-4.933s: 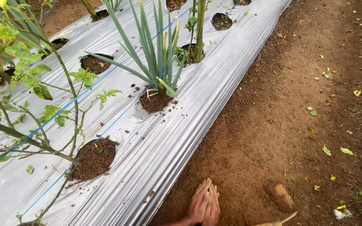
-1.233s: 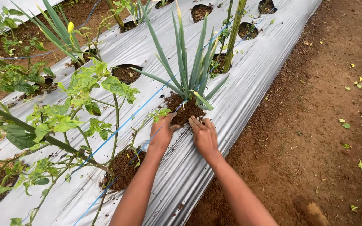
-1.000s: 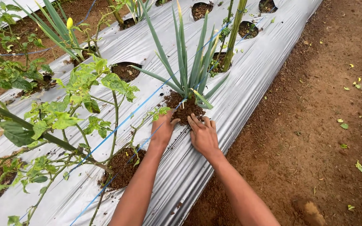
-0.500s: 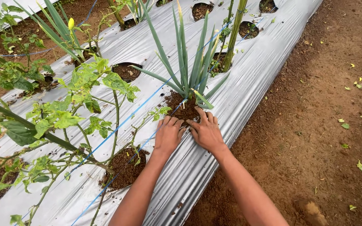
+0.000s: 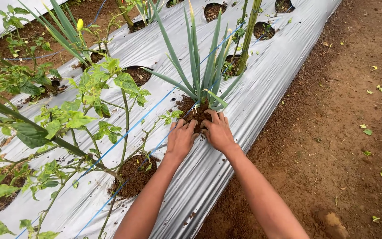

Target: The person uses a small hand hoe to loosen soil and remove weeds from the path between two raised garden beds covered with plastic mulch. They also pull weeds by hand and pack soil around the base of plants.

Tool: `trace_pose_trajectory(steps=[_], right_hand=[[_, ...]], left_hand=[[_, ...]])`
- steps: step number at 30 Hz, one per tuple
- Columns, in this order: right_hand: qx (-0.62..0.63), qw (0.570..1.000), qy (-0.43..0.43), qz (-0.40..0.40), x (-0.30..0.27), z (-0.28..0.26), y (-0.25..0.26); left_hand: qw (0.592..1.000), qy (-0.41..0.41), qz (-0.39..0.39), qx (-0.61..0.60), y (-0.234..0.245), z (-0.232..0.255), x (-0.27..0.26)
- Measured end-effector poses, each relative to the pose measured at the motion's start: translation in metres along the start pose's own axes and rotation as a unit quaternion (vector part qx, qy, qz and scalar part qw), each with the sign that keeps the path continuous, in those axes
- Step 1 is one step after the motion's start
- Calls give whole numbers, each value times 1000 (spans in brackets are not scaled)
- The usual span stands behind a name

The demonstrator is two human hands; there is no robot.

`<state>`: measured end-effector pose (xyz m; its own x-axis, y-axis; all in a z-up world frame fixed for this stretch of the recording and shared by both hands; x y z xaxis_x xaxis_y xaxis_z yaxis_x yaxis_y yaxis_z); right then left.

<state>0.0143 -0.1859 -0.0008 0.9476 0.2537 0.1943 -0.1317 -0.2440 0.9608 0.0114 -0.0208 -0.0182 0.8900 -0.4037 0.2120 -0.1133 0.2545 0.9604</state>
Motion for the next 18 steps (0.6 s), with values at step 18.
trace_pose_trajectory(steps=[18], right_hand=[[74, 992, 105, 5, 3, -35, 2]], left_hand=[[981, 50, -161, -98, 74, -3, 15]])
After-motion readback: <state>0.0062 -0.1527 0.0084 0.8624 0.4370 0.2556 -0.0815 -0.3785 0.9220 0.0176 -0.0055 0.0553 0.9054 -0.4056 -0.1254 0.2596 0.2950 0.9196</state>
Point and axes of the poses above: each hand's wrist, its own x-axis towards the middle knuckle, its own y-axis out of the back of the hand, z = x × y, the point moved 2 cm from there along x, towards the middle knuckle, and after that the axes turned 2 degrees about -y, right-handed, at the moved point
